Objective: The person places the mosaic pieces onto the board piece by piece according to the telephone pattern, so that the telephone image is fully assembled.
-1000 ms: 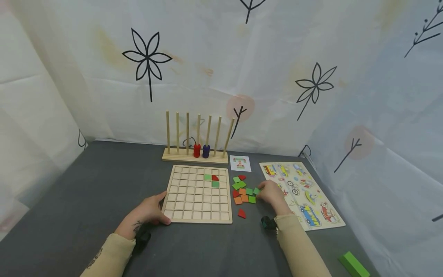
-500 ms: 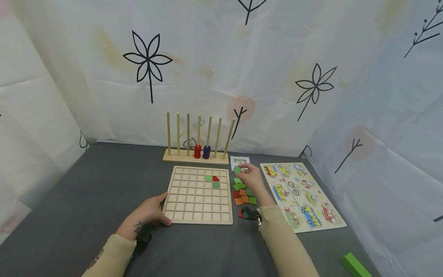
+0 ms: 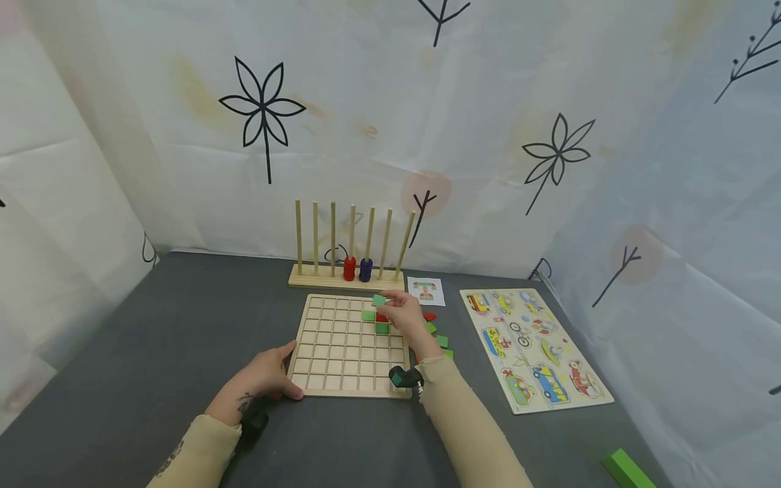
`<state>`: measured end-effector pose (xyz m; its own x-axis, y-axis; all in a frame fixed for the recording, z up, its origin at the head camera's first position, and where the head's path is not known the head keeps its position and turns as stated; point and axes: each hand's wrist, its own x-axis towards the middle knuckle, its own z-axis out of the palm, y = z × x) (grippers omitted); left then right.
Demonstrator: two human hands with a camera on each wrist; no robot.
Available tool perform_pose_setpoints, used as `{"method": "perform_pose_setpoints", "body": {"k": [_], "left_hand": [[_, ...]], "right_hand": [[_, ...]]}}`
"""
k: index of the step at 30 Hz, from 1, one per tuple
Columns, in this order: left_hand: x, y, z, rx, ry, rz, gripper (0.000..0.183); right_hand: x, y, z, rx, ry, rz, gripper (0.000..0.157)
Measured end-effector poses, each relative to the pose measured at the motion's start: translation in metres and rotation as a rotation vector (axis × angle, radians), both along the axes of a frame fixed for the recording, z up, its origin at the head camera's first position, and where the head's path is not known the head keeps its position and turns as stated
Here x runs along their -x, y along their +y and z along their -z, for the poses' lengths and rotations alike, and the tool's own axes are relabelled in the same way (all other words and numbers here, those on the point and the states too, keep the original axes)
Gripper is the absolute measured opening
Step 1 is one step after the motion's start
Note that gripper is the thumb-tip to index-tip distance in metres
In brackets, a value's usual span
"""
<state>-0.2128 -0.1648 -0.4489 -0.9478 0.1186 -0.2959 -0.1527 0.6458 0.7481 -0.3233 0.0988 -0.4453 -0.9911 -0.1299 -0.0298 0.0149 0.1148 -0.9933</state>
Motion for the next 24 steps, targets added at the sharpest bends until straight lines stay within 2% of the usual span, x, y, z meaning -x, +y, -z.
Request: {"method": "perform_pose_setpoints", "body": {"k": [8,10,19,24], "left_hand": [[0.002,-0.001,0.004,0.008,-0.005,0.002,0.115],[0.002,-0.001,0.003,0.009,-0.004,0.003,0.114],[0.001,-0.001,0.002,0.027,0.007,0.013,0.112],[0.001,-0.001,0.002,0.028,0.009,0.016,0.112]], "right_hand": [[0.003,-0.025,0.002,-0.293,0.042,-0.087,0.036],[0.008,-0.029,0.008,-0.365,0.047,-0.085,0.035],[0.013,-0.042,0.011,-0.676,0.066,-0.058,0.033],[0.014,-0.047,0.011,-0.802,0.067,-0.075,0.033]]}}
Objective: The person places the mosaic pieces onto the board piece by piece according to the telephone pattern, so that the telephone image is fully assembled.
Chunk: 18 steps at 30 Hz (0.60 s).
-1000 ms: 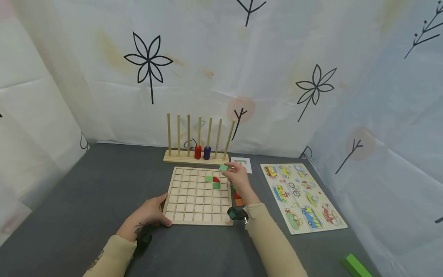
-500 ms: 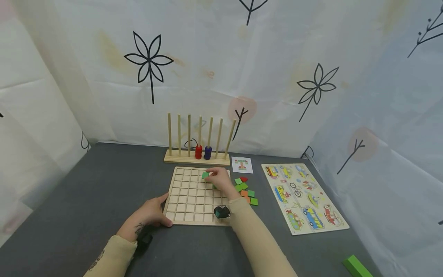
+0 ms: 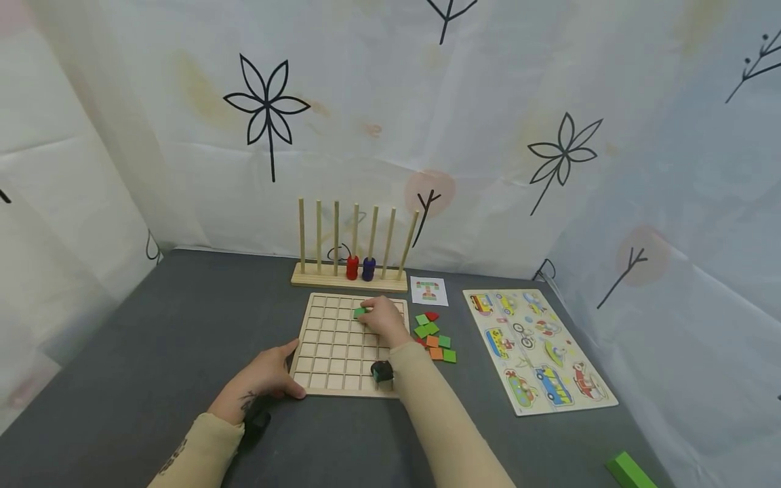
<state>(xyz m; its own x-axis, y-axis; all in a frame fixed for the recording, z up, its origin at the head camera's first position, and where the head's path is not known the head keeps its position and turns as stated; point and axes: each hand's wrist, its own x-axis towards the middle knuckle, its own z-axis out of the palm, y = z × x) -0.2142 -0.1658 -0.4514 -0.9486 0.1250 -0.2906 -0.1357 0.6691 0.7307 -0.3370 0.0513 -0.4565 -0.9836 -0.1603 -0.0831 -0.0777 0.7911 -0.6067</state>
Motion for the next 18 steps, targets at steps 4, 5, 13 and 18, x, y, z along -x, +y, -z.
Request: {"method": "perform_pose_setpoints", "body": {"k": [4,5,13,18], "left_hand": [[0.001,0.000,0.001,-0.005,-0.001,-0.002,0.113],[0.001,0.000,0.002,-0.003,0.000,-0.001,0.113],[0.002,-0.001,0.003,-0.001,-0.013,-0.007,0.114],[0.001,0.000,0.003,-0.010,-0.019,-0.014,0.115]], "right_hand": [[-0.001,-0.005,-0.004,-0.062,-0.001,-0.009,0.034],[-0.001,-0.005,-0.005,-0.072,-0.001,-0.013,0.034],[-0.004,0.001,-0.008,0.121,-0.011,-0.046,0.038],[-0.011,0.022,-0.013,0.509,-0.072,-0.068,0.040]]}}
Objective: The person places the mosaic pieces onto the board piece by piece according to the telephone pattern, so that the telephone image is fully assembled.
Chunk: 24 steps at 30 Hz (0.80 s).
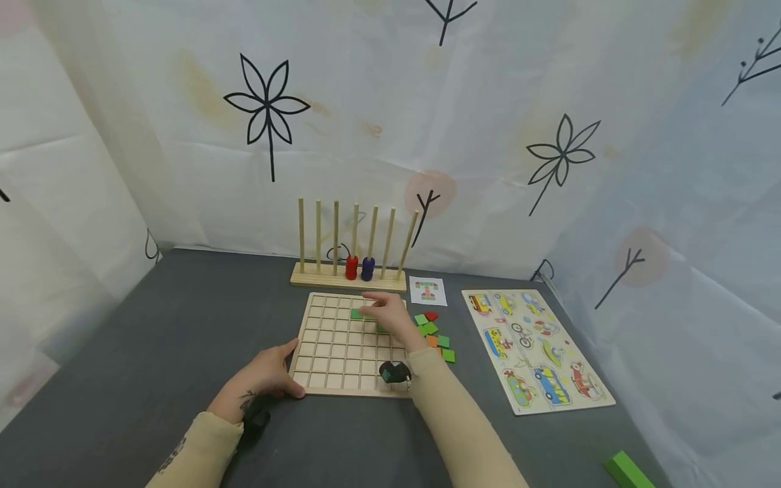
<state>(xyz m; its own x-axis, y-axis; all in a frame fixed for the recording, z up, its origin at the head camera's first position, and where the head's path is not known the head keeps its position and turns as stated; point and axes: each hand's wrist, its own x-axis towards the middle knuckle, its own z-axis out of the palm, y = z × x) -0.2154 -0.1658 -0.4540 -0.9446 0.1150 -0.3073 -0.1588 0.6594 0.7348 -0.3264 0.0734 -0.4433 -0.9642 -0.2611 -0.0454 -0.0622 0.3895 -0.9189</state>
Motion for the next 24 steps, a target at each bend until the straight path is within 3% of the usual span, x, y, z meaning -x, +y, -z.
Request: {"method": "perform_pose_setpoints", "body": {"k": [4,7,11,15,20,24], "left_hand": [[0.000,0.000,0.000,-0.009,-0.005,-0.003,0.115],[0.000,0.000,0.000,-0.012,-0.006,0.004,0.115],[0.001,-0.001,0.001,-0.008,-0.003,0.012,0.115],[0.001,-0.002,0.001,0.001,0.003,0.023,0.114],[0.000,-0.001,-0.001,0.002,0.004,0.024,0.113],[0.000,-0.001,-0.002,-0.003,-0.002,0.020,0.113]], "right_hand": [[-0.011,0.025,-0.006,0.213,-0.059,-0.002,0.046],[-0.020,0.047,-0.010,0.263,-0.073,0.009,0.052],[-0.033,0.077,-0.013,0.232,-0.050,0.059,0.057],[-0.046,0.104,-0.011,0.185,-0.051,0.159,0.055],[-0.061,0.128,0.000,0.027,-0.069,0.287,0.053],[-0.070,0.140,0.010,-0.091,-0.063,0.339,0.052]]}}
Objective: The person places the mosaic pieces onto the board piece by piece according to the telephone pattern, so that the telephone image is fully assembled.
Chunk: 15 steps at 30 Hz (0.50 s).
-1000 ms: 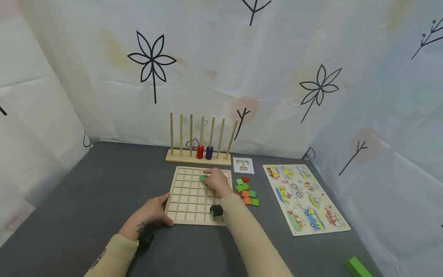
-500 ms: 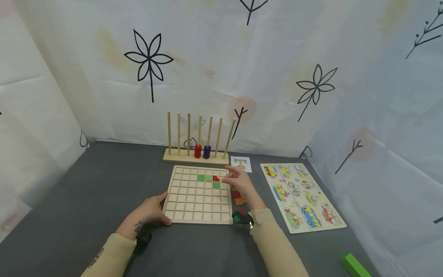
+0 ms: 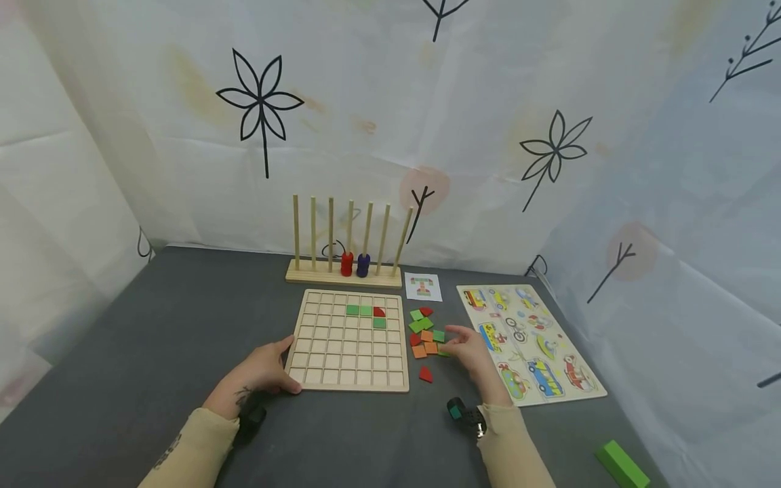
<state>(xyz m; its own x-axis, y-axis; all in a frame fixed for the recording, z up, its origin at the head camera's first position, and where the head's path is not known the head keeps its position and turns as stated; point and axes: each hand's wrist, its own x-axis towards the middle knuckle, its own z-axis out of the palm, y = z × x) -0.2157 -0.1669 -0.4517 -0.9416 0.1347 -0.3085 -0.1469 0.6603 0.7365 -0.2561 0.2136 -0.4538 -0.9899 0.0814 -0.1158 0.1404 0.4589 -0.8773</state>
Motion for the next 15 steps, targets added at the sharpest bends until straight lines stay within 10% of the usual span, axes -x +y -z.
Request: {"method": "perform_pose_setpoints", "body": {"k": [15], "left_hand": [[0.0007,0.0001,0.0021,0.005,0.009,-0.005,0.114]], "right_hand": [[-0.0049,0.0020,0.0097,-0.188,-0.090,0.041,0.049]]}}
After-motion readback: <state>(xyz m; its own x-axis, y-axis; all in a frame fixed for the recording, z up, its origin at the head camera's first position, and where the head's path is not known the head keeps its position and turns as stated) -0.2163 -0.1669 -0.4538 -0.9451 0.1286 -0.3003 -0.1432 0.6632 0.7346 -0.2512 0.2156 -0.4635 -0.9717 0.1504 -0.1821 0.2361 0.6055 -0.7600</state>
